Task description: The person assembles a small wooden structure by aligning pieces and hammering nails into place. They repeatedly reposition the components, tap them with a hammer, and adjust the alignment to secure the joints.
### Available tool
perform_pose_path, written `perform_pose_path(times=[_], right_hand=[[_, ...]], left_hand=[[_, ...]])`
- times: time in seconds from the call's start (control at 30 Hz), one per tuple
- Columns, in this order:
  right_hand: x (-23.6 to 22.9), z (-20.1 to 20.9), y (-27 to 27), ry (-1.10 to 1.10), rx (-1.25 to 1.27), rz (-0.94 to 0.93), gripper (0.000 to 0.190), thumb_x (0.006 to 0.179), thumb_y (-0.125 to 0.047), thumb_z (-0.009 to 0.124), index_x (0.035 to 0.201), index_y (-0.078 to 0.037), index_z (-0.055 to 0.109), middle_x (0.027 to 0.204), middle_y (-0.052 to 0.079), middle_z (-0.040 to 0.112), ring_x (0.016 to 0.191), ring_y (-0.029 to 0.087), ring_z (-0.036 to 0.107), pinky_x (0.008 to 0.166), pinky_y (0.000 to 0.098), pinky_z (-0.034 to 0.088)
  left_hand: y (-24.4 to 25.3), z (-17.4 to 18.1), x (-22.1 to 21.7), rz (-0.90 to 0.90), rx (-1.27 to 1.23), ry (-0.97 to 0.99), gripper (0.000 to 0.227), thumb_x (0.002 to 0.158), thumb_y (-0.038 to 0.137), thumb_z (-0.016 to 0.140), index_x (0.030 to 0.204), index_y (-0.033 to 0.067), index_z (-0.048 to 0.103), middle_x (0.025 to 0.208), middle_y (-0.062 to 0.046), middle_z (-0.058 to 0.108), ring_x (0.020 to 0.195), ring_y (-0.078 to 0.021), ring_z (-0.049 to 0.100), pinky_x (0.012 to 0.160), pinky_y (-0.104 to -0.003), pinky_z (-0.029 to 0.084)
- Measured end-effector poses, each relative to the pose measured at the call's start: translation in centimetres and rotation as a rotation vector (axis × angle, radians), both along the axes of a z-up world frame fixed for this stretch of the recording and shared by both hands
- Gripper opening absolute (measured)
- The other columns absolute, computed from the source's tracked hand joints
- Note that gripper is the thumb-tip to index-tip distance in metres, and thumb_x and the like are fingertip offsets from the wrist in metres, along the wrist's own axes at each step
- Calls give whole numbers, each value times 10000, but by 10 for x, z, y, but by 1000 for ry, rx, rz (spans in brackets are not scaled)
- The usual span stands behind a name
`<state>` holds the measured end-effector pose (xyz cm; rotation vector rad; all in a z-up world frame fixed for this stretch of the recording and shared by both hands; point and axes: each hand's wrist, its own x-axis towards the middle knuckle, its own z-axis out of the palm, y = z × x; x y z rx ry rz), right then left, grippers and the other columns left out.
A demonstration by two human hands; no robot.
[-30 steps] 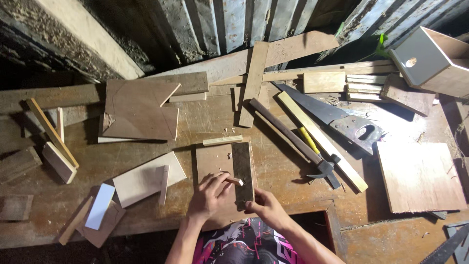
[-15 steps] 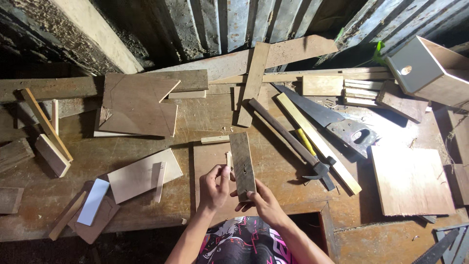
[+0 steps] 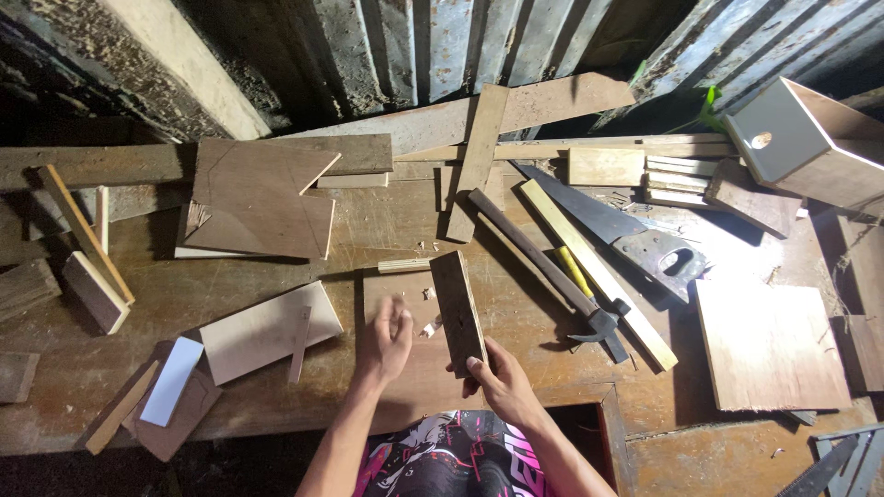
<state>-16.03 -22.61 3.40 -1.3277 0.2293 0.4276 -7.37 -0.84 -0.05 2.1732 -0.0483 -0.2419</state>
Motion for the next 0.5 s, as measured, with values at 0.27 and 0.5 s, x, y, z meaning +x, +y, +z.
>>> perform_pose_path(times=[0.27,0.5], right_hand=[[22,22,-53,-225,-741,606,382,958,-378,649,1002,1,663,714,154,632,628,237,570,659,423,509],[91,5,-86,-331,-345,264,576,1065,-484,391,1272,-52,710,1105,131,768,937,245,688,841,398,572]], left_hand=[[18,41,16,-717,697,-704,932,792,239,820,1575,151,324,1363,-105,610,1266,-276,588,1186,-518,412],[26,21,-3,-410,429,239,747,831,335,742,1426,57,388,1185,-210,654,1057,-360,674,939,-451,575]])
